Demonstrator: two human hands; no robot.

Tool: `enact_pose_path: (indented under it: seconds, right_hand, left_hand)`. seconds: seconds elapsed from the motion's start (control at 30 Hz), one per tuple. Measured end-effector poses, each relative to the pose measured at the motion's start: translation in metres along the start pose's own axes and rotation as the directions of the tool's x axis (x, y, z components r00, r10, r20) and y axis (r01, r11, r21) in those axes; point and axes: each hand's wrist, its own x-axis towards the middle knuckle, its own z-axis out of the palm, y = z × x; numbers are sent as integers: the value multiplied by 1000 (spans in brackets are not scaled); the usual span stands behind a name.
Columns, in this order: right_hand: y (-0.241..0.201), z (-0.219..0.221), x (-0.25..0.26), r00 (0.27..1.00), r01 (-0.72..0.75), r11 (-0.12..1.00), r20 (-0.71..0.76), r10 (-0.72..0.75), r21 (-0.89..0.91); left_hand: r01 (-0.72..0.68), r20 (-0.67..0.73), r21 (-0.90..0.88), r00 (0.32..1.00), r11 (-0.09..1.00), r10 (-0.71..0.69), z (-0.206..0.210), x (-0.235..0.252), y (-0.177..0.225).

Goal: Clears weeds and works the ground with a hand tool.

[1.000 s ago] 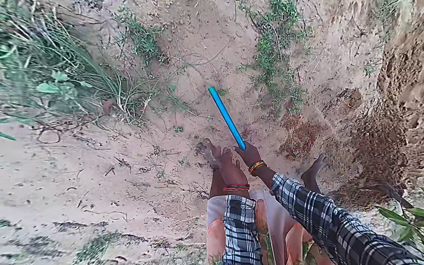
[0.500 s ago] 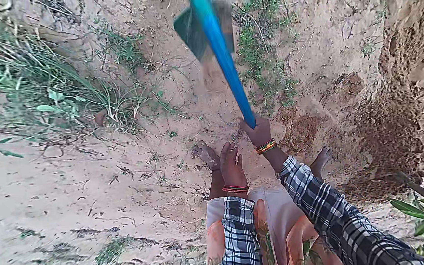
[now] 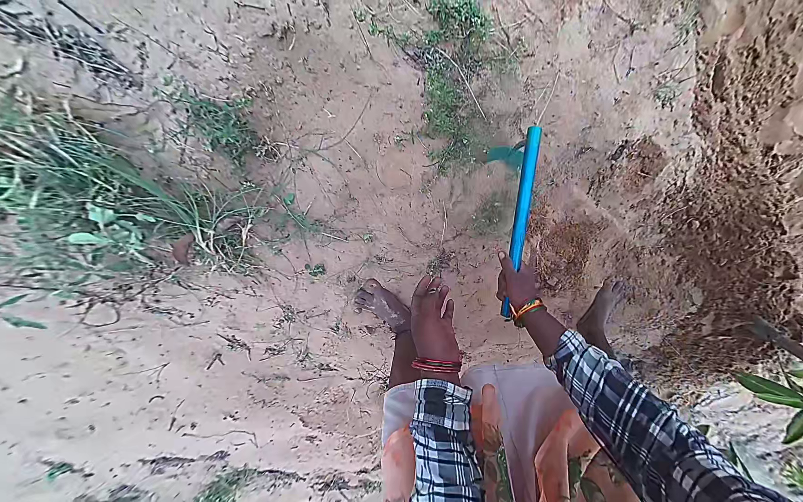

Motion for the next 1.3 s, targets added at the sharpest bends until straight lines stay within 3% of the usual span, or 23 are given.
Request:
enact_pose_path:
  seconds: [0.1, 0.23, 0.3, 0.37, 0.43, 0.47, 0.53, 0.63, 0.67, 0.73, 0.83, 0.93, 1.0, 1.07, 1.13, 1.17, 1.2, 1.23, 1.3]
  right_hand:
    - [5, -8, -22, 999, 33, 990, -19, -36, -138]
    - [-45, -11, -15, 971, 232, 958, -13, -238, -169]
    - [-91, -11, -3, 876, 476, 875, -41, -481, -90]
    - [-142, -11, 5, 718, 695, 719, -73, -692, 23]
    - [-173, -11, 13, 598, 799, 583, -99, -795, 143]
    - [-173, -13, 20, 582, 811, 564, -112, -806, 158]
    - [-138, -22, 40, 662, 744, 667, -146, -735, 18]
    - [-55, -47, 50, 942, 269, 913, -115, -315, -306]
    - [-38, -51, 43, 980, 131, 932, -98, -173, -339]
    - [-24, -53, 25, 992, 19, 938, -112, -61, -346]
    - [-32, -48, 9, 982, 46, 951, -163, -100, -307]
    - [-70, -39, 14, 936, 288, 935, -147, -321, -209]
    - [-108, -37, 18, 835, 522, 840, -111, -539, -146]
    - [-152, -33, 16, 679, 724, 685, -90, -728, -84]
    - [-180, -30, 13, 530, 848, 530, -67, -845, 24]
    - [-182, -28, 12, 503, 864, 499, -59, -863, 69]
    - [-173, -25, 12, 522, 851, 516, -52, -851, 95]
    - [-152, -22, 12, 594, 803, 589, -47, -803, 85]
    - [-82, -18, 9, 816, 576, 817, -30, -577, -35]
  left_hand:
    - [-6, 13, 4, 1000, 1000, 6, 0, 0, 2]
    - [-20, 18, -10, 1000, 1000, 21, 3, -1, 5]
    - [-14, 17, -9, 1000, 1000, 14, 0, 1, 1]
    - [10, 17, -13, 1000, 1000, -10, -2, 3, -4]
    - [31, 18, -12, 999, 999, -31, -3, 3, -8]
    - [35, 18, -8, 999, 999, -35, -4, 3, -9]
    - [38, 19, -8, 999, 999, -38, -3, 2, -8]
    - [23, 18, -18, 1000, 1000, -23, -1, 2, -3]
    - [20, 24, -19, 1000, 1000, -20, 0, 2, -1]
    - [21, 33, -20, 999, 1000, -20, -2, 1, 1]
    - [15, 31, -27, 999, 1000, -14, -3, 1, 3]
    - [12, 38, -41, 999, 999, -11, -3, 2, 2]
    - [13, 45, -41, 999, 999, -11, -5, 2, -3]
    - [24, 40, -35, 999, 999, -23, -7, 3, -8]
    - [40, 35, -29, 999, 999, -39, -9, 3, -12]
    - [46, 35, -28, 998, 999, -45, -8, 3, -14]
    - [48, 32, -28, 998, 998, -47, -8, 2, -15]
    - [49, 34, -26, 998, 998, -48, -7, 2, -15]
    - [49, 35, -23, 998, 999, -48, -6, 0, -13]
